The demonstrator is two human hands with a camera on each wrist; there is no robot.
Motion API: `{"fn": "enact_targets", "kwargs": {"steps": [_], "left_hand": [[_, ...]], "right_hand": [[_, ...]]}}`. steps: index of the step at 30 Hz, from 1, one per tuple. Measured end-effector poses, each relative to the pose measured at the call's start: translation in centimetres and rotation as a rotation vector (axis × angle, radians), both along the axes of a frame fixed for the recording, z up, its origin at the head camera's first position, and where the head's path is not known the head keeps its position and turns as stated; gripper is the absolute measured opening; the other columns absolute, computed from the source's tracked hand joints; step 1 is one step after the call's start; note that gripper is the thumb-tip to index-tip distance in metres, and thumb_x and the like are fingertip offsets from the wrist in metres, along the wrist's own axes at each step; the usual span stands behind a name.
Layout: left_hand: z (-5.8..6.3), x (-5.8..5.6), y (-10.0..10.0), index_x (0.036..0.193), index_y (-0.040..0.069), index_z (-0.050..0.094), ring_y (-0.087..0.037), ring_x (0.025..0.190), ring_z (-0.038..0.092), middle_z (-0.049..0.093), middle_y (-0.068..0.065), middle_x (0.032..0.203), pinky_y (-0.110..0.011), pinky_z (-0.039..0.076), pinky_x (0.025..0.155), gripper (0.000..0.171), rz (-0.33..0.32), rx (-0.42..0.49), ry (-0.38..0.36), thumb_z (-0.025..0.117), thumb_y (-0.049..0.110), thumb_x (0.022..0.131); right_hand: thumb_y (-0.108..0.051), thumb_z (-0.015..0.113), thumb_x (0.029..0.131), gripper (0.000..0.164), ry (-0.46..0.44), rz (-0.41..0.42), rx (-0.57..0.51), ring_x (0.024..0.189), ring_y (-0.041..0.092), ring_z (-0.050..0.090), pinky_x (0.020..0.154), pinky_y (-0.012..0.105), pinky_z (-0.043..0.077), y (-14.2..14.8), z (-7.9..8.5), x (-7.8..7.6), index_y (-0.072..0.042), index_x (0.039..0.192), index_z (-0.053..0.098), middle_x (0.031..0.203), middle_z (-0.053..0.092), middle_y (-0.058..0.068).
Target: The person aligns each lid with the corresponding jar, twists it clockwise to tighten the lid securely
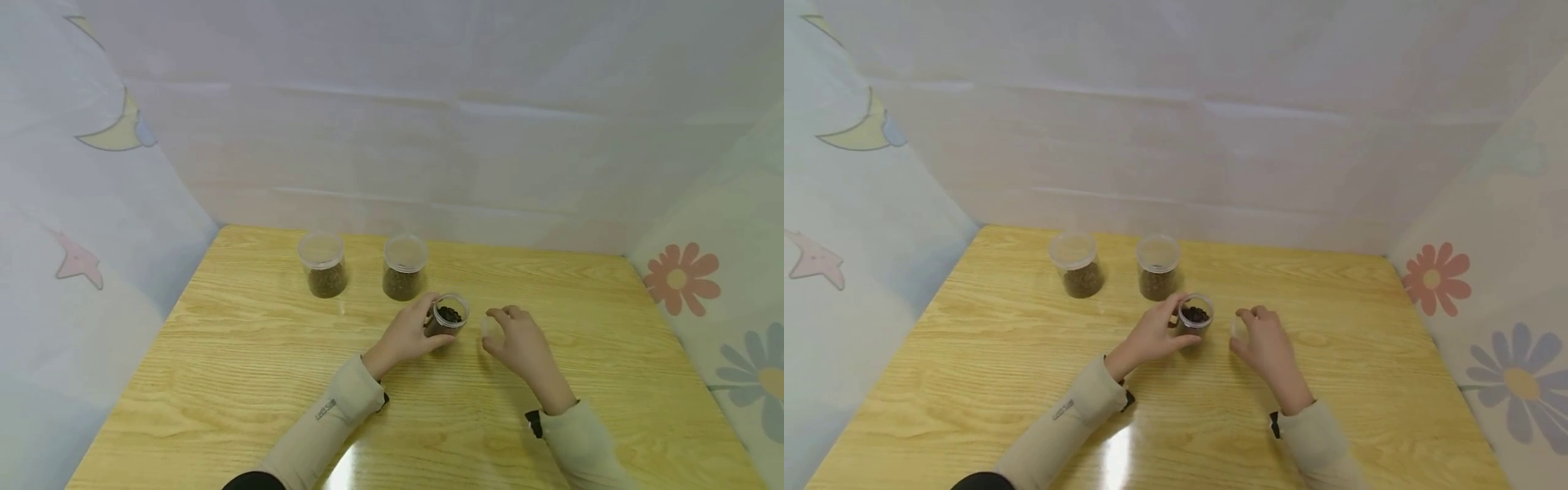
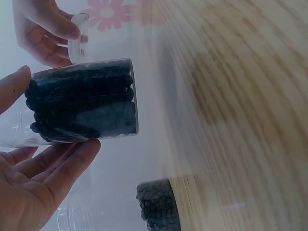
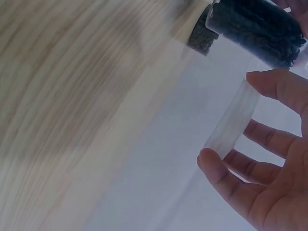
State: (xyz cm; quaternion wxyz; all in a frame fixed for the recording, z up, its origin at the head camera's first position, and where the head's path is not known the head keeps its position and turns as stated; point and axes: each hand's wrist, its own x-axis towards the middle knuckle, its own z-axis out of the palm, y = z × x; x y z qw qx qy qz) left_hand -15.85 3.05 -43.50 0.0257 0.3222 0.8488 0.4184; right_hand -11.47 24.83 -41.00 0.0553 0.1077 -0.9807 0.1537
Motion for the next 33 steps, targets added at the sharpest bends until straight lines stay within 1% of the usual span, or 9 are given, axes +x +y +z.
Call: {"fn": "enact_targets", "kwargs": {"steps": [7,15,24,29,33], "left_hand": [[-0.2,0.4,-1.0,0.131,0.009,0.039,-0.019,0.097,0.056,0.056,-0.006,0.114,-0.029,0.049,0.077,0.065,0.017,0.017,-0.005,0.072,0.031,0.079],[0.0,0.8,-2.1,0.135,0.008,0.034,-0.018,0.098,0.055,0.056,-0.007,0.114,-0.03,0.049,0.077,0.072,0.041,0.03,-0.039,0.07,0.036,0.079],[-0.5,1.1,-3.3,0.131,0.01,0.037,-0.017,0.095,0.056,0.057,-0.004,0.111,-0.03,0.049,0.077,0.068,0.067,0.06,-0.023,0.073,0.033,0.077],[-0.4,1.4,-3.9,0.128,0.008,0.039,-0.018,0.094,0.057,0.057,-0.005,0.109,-0.031,0.05,0.076,0.066,0.073,0.072,-0.033,0.073,0.032,0.077],[-0.4,1.5,-4.5,0.127,0.01,0.04,-0.019,0.094,0.057,0.057,-0.005,0.108,-0.032,0.05,0.076,0.064,0.084,0.068,-0.05,0.073,0.031,0.077]], "right_hand": [[-0.017,0.072,0.074,0.046,0.013,0.018,0.017,0.097,0.043,0.051,0.076,0.053,0.046,-1.1,0.0,0.5,0.003,0.113,0.058,0.11,0.054,0.027],[-0.017,0.073,0.074,0.046,0.028,0.038,0.016,0.096,0.041,0.052,0.074,0.051,0.048,-1.9,0.1,0.7,0.002,0.113,0.058,0.109,0.055,0.025],[-0.017,0.075,0.072,0.047,0.043,0.079,-0.001,0.092,0.039,0.054,0.07,0.048,0.05,-3.1,0.0,1.0,0.001,0.112,0.059,0.107,0.056,0.024],[-0.016,0.077,0.07,0.047,0.081,0.11,-0.011,0.09,0.039,0.056,0.069,0.047,0.051,-3.6,-0.1,1.0,0.001,0.11,0.06,0.105,0.057,0.024],[-0.016,0.078,0.069,0.047,0.098,0.13,-0.021,0.089,0.038,0.056,0.069,0.046,0.051,-4.1,-0.1,1.0,0.001,0.11,0.06,0.104,0.058,0.024]]}}
